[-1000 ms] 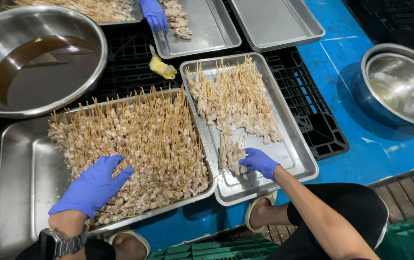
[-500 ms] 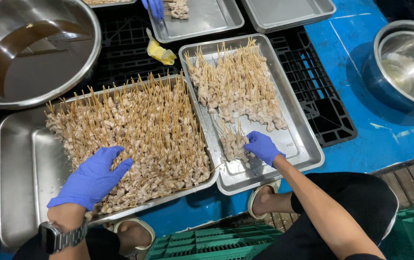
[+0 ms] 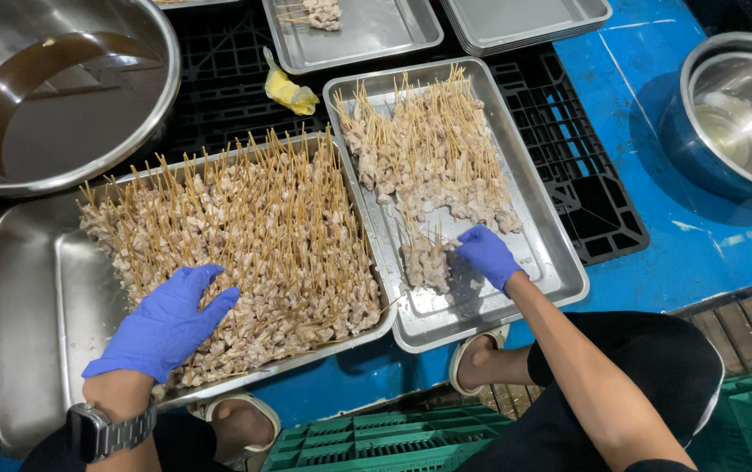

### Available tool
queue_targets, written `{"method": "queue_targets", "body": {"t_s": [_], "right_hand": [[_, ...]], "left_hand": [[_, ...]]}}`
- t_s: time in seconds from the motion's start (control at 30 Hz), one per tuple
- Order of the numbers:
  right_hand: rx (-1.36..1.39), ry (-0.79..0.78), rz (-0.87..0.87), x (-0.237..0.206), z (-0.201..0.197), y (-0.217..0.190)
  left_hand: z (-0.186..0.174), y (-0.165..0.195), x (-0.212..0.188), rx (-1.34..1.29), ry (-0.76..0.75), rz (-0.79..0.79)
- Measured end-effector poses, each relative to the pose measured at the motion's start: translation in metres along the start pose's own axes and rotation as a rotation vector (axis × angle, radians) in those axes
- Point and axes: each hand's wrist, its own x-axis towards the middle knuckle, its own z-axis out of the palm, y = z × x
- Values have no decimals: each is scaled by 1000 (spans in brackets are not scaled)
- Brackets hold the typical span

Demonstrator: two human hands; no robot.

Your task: The person, wearing blue gloves, sits on the floor at a low table and threads pieces of marinated meat onto thin bamboo skewers by hand, one skewer at a time. They place finished skewers onto metal trays, rearrange the filled trays, and take empty skewers from a tray to continue threading.

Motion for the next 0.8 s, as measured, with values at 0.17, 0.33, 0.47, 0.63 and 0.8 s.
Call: {"method": "queue_targets", "body": {"t_s": [0.17, 0.33, 0.47, 0.63, 0.8], "right_hand": [[-25, -149, 23, -3, 5, -2], [-37, -68, -162, -8, 11, -1], [-203, 11, -115, -8, 19, -5], [-141, -52, -171, -4, 23, -10], [-44, -129, -122, -8, 19, -12]], "left_hand": [[4, -4, 1, 9, 23, 20], [5, -4, 0, 24, 36, 32], [3, 3, -1, 31, 15, 8], [-4, 8, -7, 5, -19, -13], [-5, 6, -7, 7, 5, -1]]}}
